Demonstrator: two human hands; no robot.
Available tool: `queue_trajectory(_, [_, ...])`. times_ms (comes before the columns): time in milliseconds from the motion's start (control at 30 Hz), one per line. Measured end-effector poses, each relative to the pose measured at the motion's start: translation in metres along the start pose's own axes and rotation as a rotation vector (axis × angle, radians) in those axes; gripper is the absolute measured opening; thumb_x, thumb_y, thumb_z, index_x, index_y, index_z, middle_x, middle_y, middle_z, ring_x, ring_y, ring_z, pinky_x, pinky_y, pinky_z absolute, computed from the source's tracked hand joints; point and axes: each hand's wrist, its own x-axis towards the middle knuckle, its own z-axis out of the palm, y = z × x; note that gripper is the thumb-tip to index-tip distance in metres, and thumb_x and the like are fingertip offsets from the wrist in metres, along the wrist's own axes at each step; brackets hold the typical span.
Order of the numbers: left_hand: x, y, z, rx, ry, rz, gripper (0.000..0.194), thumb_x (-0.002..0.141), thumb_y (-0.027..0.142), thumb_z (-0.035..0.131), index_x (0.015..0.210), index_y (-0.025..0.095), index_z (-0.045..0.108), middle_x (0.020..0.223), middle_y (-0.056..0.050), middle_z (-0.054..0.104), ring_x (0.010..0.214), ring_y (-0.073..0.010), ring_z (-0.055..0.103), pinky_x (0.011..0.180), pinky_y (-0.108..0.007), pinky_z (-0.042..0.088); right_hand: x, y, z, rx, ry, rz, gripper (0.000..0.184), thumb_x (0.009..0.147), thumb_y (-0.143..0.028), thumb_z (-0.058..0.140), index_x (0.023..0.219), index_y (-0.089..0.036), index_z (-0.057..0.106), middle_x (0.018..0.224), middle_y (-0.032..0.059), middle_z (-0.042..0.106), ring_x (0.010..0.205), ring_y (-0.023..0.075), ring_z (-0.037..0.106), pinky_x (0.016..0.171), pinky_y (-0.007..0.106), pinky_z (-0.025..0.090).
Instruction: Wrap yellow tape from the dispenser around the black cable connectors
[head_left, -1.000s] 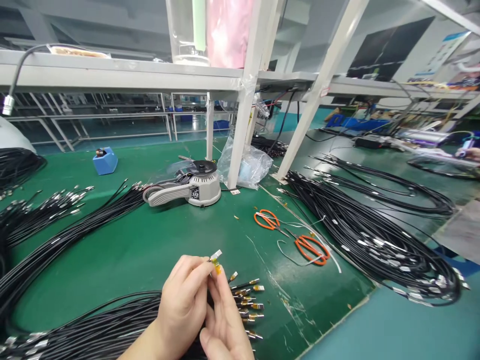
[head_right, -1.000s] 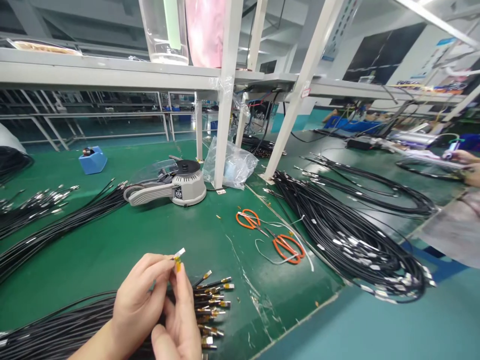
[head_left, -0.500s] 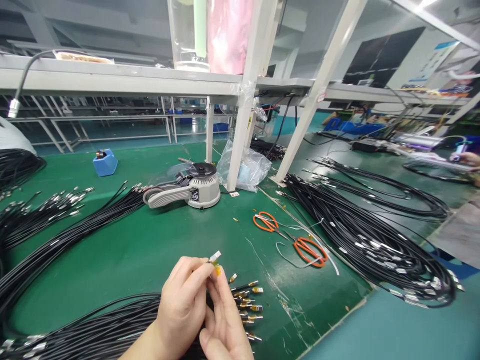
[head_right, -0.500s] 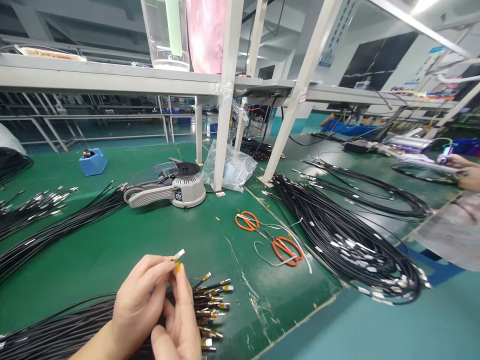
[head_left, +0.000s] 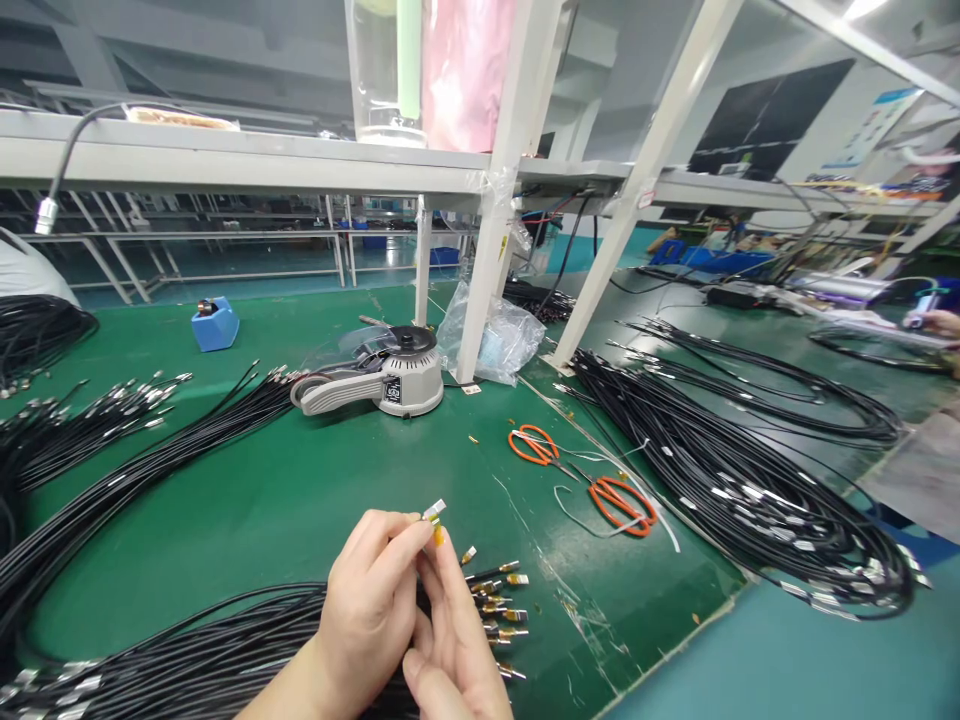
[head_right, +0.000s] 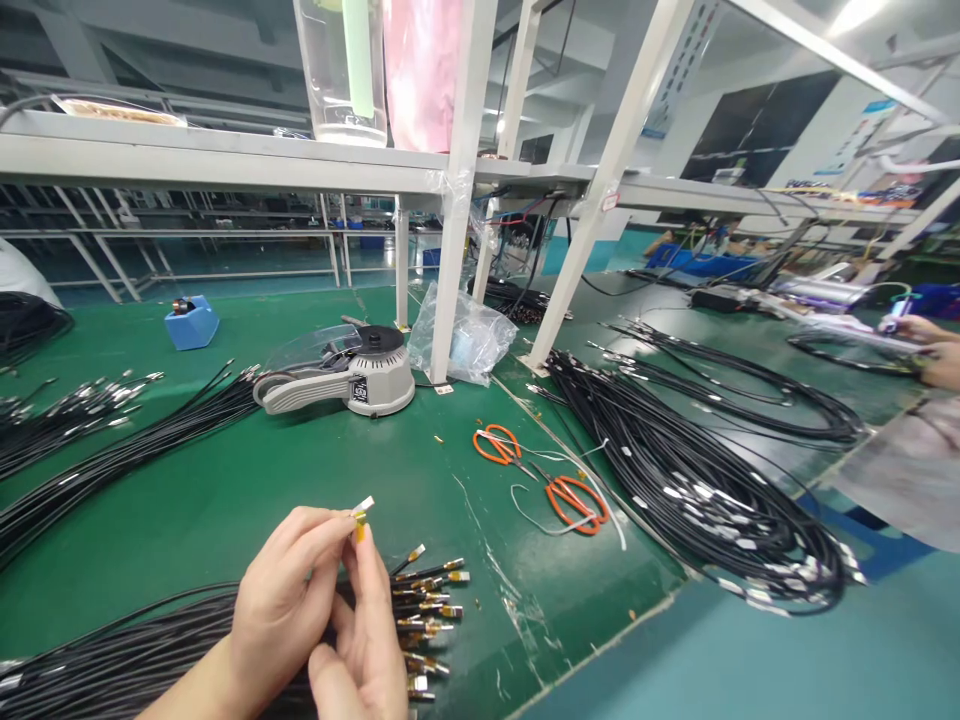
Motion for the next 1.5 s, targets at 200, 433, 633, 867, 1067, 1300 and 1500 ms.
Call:
queue_trajectory(200, [-0.0025, -0.0014, 0.0004, -0.009, -0.032, -0.033, 0.025, 0.086, 0.004, 0.042, 0.094, 0.021, 0.058, 0.085, -0.003, 0.066, 0.076, -0.0128, 0.06, 0.067, -0.024, 0.051, -0.0004, -0.0013, -0.0006, 0.018, -0.045, -0.014, 0.067, 0.067, -0.009, 0.057, 0.129, -0.033, 0.052, 0.144, -0.0032, 0.042, 0.134, 0.0251, 0.034, 0.106, 0.04, 0.037])
queue_trajectory(433, [-0.0029, -0.0014, -0.0001, -0.02, -0.035, -0.024, 0.024, 0.086, 0.003, 0.043, 0.094, 0.02, 0.056, 0.083, -0.003, 0.065, 0.075, -0.0119, 0.059, 0.066, -0.023, 0.05, -0.0015, 0.0009, 0.0007, 0.032, -0.03, -0.045, 0.064, 0.067, -0.009, 0.057, 0.127, -0.031, 0.054, 0.144, -0.0037, 0.041, 0.132, 0.0248, 0.039, 0.104, 0.037, 0.04])
queue_trajectory(633, [-0.0021, -0.0017, -0.0002, 0.014, -0.017, -0.005, 0.025, 0.086, 0.004, 0.043, 0.096, 0.021, 0.057, 0.085, -0.004, 0.065, 0.076, -0.0125, 0.06, 0.067, -0.024, 0.051, -0.0004, -0.0013, 0.0042, 0.069, -0.017, -0.023, 0.063, 0.068, -0.008, 0.057, 0.126, -0.033, 0.056, 0.141, -0.0033, 0.046, 0.13, 0.0236, 0.041, 0.104, 0.036, 0.04])
queue_trajectory(867, [0.0003, -0.0005, -0.001, 0.034, 0.005, 0.038, 0.026, 0.084, 0.001, 0.044, 0.098, 0.018, 0.058, 0.085, -0.004, 0.063, 0.074, -0.0118, 0.057, 0.065, -0.022, 0.051, 0.0019, -0.0004, 0.0048, 0.053, -0.03, -0.058, 0.063, 0.068, -0.008, 0.055, 0.127, -0.033, 0.055, 0.141, -0.0039, 0.046, 0.134, 0.0223, 0.035, 0.104, 0.034, 0.039])
queue_trajectory(1067, [0.0013, -0.0001, -0.0016, 0.012, -0.001, 0.059, 0.029, 0.084, -0.001, 0.045, 0.103, 0.016, 0.058, 0.085, -0.004, 0.061, 0.073, -0.0108, 0.055, 0.064, -0.021, 0.049, 0.0015, -0.0022, 0.0058, 0.076, -0.053, -0.043, 0.066, 0.067, -0.003, 0.05, 0.123, -0.037, 0.057, 0.14, -0.008, 0.046, 0.134, 0.0196, 0.035, 0.105, 0.033, 0.038])
queue_trajectory(1300, [0.002, 0.0, -0.002, -0.013, -0.01, 0.044, 0.031, 0.084, -0.002, 0.044, 0.107, 0.016, 0.057, 0.085, -0.004, 0.061, 0.074, -0.0105, 0.055, 0.066, -0.02, 0.049, 0.0002, -0.0053, 0.0077, 0.081, -0.035, -0.031, 0.066, 0.067, -0.002, 0.05, 0.123, -0.036, 0.058, 0.14, -0.007, 0.047, 0.132, 0.0196, 0.038, 0.105, 0.033, 0.038])
queue_trajectory(1500, [-0.0031, -0.0046, -0.0002, 0.001, -0.04, 0.024, 0.034, 0.084, 0.0, 0.046, 0.113, 0.015, 0.055, 0.088, -0.005, 0.062, 0.077, -0.0121, 0.054, 0.071, -0.022, 0.048, 0.003, -0.0064, 0.0056, 0.071, -0.025, 0.004, 0.062, 0.069, -0.003, 0.054, 0.121, -0.037, 0.059, 0.135, -0.006, 0.053, 0.125, 0.0194, 0.048, 0.102, 0.03, 0.042])
